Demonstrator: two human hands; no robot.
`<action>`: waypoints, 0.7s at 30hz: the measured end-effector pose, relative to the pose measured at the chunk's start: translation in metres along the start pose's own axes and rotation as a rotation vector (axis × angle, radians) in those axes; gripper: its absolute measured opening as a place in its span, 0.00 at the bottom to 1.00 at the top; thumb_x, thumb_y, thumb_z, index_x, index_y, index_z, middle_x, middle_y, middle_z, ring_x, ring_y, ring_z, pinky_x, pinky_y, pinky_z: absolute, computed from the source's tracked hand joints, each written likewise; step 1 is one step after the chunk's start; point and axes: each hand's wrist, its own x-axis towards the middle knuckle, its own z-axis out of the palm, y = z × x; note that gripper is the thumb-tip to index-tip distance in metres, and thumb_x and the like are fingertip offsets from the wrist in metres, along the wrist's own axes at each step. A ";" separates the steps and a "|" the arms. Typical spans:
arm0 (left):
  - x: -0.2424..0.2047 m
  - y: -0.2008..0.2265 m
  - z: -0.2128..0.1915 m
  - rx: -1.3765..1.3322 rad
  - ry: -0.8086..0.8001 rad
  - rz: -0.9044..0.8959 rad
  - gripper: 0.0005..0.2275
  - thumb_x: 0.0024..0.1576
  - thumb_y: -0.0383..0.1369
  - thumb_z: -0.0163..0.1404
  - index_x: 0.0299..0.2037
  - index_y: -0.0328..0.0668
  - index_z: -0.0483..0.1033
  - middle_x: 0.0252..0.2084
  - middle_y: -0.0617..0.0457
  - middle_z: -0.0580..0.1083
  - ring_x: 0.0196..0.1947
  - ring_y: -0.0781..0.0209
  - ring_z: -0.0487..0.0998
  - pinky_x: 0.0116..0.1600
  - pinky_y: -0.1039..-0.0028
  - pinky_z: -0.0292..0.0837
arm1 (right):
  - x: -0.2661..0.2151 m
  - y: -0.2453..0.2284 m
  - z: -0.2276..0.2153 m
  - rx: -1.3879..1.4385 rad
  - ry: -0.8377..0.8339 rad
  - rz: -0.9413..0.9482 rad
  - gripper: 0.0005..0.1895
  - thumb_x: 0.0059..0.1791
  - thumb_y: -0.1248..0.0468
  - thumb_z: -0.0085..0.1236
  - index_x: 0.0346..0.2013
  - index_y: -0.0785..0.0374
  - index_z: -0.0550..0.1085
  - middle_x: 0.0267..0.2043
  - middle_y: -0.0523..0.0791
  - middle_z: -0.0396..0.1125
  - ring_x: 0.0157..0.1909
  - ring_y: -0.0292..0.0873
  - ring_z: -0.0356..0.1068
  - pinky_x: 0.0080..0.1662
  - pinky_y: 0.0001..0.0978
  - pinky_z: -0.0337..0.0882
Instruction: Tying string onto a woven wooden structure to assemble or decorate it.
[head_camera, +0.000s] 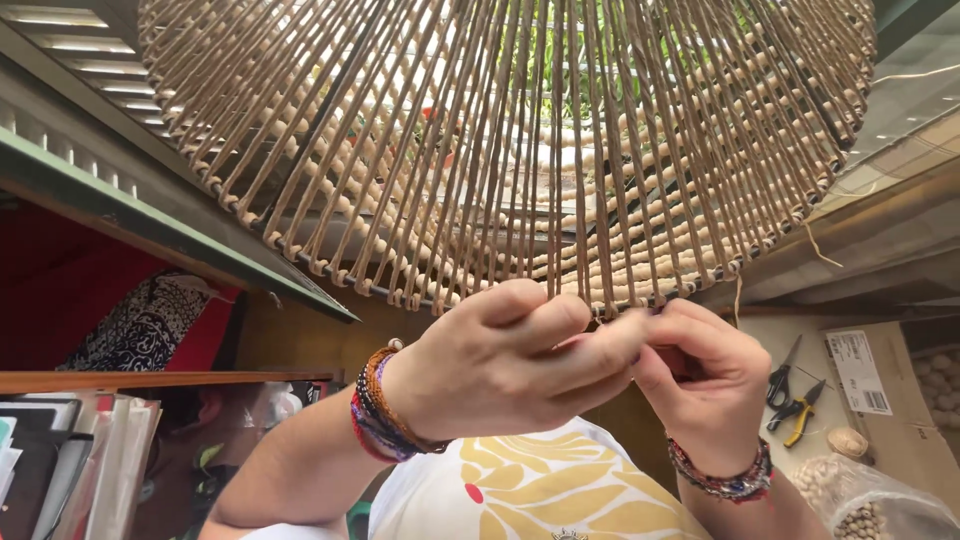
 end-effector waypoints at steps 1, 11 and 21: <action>0.002 -0.001 0.000 0.000 0.001 0.002 0.12 0.71 0.34 0.42 0.48 0.53 0.82 0.57 0.64 0.73 0.42 0.67 0.69 0.48 0.78 0.63 | 0.000 -0.003 0.002 0.000 0.002 -0.001 0.08 0.49 0.63 0.59 0.35 0.66 0.77 0.25 0.40 0.50 0.25 0.33 0.46 0.30 0.24 0.44; 0.007 -0.002 -0.002 -0.247 -0.155 -0.260 0.06 0.70 0.32 0.42 0.44 0.48 0.73 0.53 0.58 0.73 0.43 0.58 0.71 0.49 0.69 0.60 | -0.006 0.017 0.001 -0.296 0.127 -0.525 0.07 0.48 0.74 0.63 0.41 0.67 0.78 0.31 0.49 0.64 0.24 0.41 0.57 0.30 0.30 0.61; -0.020 0.013 0.002 -0.220 -0.010 -0.314 0.08 0.69 0.33 0.47 0.43 0.49 0.82 0.49 0.65 0.76 0.43 0.61 0.71 0.50 0.71 0.59 | -0.004 0.012 0.008 0.103 -0.070 0.027 0.03 0.47 0.70 0.62 0.35 0.64 0.80 0.29 0.45 0.69 0.26 0.32 0.62 0.30 0.19 0.59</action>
